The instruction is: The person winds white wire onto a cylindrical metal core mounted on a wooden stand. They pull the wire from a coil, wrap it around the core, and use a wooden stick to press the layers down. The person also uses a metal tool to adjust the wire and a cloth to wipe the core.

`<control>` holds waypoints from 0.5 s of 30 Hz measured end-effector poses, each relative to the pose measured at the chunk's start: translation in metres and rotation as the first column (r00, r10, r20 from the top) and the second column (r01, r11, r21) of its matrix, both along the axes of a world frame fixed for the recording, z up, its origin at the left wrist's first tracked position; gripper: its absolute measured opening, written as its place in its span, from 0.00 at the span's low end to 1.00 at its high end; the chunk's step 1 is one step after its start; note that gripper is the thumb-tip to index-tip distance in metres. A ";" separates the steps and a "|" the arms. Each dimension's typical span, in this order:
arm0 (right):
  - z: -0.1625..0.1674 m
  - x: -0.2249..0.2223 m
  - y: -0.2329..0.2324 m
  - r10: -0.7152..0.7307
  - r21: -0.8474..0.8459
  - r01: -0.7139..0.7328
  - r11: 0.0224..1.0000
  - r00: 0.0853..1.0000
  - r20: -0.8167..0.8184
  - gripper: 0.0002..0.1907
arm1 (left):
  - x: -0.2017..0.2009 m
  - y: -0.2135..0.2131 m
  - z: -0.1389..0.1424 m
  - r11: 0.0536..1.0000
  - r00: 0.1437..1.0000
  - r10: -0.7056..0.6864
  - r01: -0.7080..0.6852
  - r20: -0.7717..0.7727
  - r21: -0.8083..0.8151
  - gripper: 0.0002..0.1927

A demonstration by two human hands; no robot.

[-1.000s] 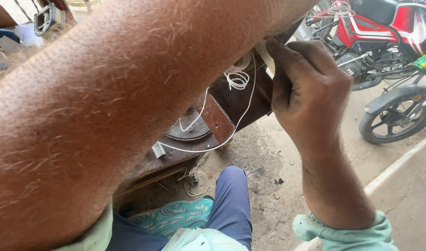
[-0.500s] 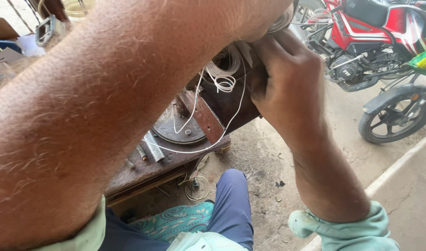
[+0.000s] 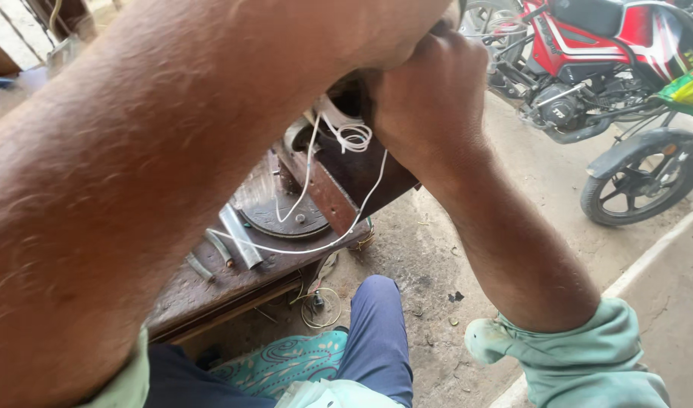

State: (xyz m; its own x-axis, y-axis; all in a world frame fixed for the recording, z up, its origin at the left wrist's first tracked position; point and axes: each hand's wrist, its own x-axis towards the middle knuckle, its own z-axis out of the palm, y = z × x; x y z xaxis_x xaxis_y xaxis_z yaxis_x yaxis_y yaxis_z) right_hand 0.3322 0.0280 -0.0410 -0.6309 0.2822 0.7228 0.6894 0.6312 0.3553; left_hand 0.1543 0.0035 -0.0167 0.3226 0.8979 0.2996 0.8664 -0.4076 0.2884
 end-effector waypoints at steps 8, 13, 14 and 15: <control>-0.008 0.034 -0.031 0.150 -0.181 -0.169 0.969 0.982 -0.116 0.12 | -0.004 0.013 0.009 1.000 1.000 0.003 -0.003 -0.006 -0.026 0.16; -0.018 0.010 0.018 0.014 -0.204 -0.031 0.979 0.996 -0.089 0.01 | 0.000 0.016 0.001 0.999 1.000 0.013 -0.013 -0.010 -0.039 0.17; -0.021 0.009 0.025 0.016 -0.176 -0.028 0.984 0.997 -0.070 0.00 | 0.000 0.016 0.002 0.999 1.000 0.011 -0.012 -0.012 -0.039 0.17; -0.024 0.007 0.031 0.022 -0.147 -0.029 0.989 0.998 -0.052 0.01 | 0.001 0.016 0.003 0.999 1.000 0.015 -0.016 -0.017 -0.038 0.17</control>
State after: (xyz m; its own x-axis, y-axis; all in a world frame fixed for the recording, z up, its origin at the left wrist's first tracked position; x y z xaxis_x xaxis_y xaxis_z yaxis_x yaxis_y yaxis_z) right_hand 0.3394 0.0586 -0.0650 -0.6034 0.3727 0.7049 0.6871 0.6917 0.2224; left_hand 0.1555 0.0195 -0.0135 0.3133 0.9134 0.2599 0.8776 -0.3830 0.2883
